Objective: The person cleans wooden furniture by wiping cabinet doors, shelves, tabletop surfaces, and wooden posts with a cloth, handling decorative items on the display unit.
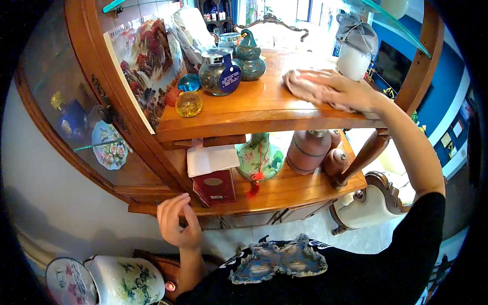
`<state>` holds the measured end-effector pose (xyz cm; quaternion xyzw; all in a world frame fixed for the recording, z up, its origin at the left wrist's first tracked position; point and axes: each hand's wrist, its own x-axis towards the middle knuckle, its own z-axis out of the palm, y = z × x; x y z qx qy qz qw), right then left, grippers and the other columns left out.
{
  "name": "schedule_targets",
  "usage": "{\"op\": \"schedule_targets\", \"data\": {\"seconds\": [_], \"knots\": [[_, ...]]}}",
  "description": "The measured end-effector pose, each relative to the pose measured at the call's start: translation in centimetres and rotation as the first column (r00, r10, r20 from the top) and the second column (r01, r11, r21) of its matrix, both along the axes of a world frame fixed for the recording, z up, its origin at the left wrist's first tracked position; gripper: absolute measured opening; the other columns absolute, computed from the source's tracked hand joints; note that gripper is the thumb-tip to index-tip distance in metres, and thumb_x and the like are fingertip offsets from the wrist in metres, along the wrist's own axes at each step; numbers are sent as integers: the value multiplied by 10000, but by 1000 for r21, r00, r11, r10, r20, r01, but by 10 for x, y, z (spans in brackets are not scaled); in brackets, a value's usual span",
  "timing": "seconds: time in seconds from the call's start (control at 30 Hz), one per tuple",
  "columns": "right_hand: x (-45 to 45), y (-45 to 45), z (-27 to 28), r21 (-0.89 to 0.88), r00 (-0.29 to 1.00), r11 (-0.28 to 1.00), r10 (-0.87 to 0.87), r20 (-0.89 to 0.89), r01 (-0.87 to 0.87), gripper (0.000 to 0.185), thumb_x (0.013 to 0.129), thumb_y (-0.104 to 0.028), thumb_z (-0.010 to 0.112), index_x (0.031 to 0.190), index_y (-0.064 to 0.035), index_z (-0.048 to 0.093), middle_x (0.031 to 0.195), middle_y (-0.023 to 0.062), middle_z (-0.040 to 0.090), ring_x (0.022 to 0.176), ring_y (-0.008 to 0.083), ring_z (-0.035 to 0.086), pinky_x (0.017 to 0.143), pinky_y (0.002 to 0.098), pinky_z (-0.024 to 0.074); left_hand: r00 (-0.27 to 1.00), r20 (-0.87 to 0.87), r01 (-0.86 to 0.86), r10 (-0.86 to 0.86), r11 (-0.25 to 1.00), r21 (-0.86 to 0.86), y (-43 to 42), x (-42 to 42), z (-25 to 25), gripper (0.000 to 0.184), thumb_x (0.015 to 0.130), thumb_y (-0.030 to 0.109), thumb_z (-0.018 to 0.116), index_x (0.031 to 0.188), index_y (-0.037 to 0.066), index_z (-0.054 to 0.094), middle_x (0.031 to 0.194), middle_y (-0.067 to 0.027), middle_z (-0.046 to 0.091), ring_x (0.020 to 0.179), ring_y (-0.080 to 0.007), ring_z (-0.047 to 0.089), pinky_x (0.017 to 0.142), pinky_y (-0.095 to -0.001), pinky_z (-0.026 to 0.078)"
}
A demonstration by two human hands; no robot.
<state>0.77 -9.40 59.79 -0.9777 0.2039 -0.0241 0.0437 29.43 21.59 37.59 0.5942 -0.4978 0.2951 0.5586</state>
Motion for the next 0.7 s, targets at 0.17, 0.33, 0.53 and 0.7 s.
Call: {"op": "schedule_targets", "data": {"seconds": [0.17,0.33,0.53,0.7], "knots": [[39,-119,-21,47,963,963,-269,29,267,779,1041,-629,391,1650,-171,232,1690,161,254,1548,340,250,1252,473,223,996,-16,88,-88,995,44,6,-11,-10,188,784,-89,649,934,-8,727,926,-151,746,821,-312,686,766,-400,540],[98,-148,-21,69,924,922,-381,-29,382,908,981,-758,313,1659,-170,171,1722,126,150,1576,338,166,1279,523,142,991,-43,128,-124,983,130,18,-12,-30,188,793,-87,653,944,-1,727,937,-137,743,828,-313,684,782,-399,540],[85,-88,-22,-107,999,993,37,-31,-40,727,1068,-596,296,1654,-176,204,1709,134,194,1560,330,223,1289,453,157,990,-93,127,-110,970,208,30,-19,-38,186,808,-79,662,956,12,728,938,-123,739,845,-313,678,790,-392,532],[16,-5,-25,-207,994,977,-19,112,42,599,1106,-476,317,1622,-172,313,1650,178,325,1516,364,306,1261,442,237,986,-125,138,-114,970,200,36,-20,-34,170,814,-75,668,950,8,726,925,-125,734,841,-319,673,793,-394,527]]}}
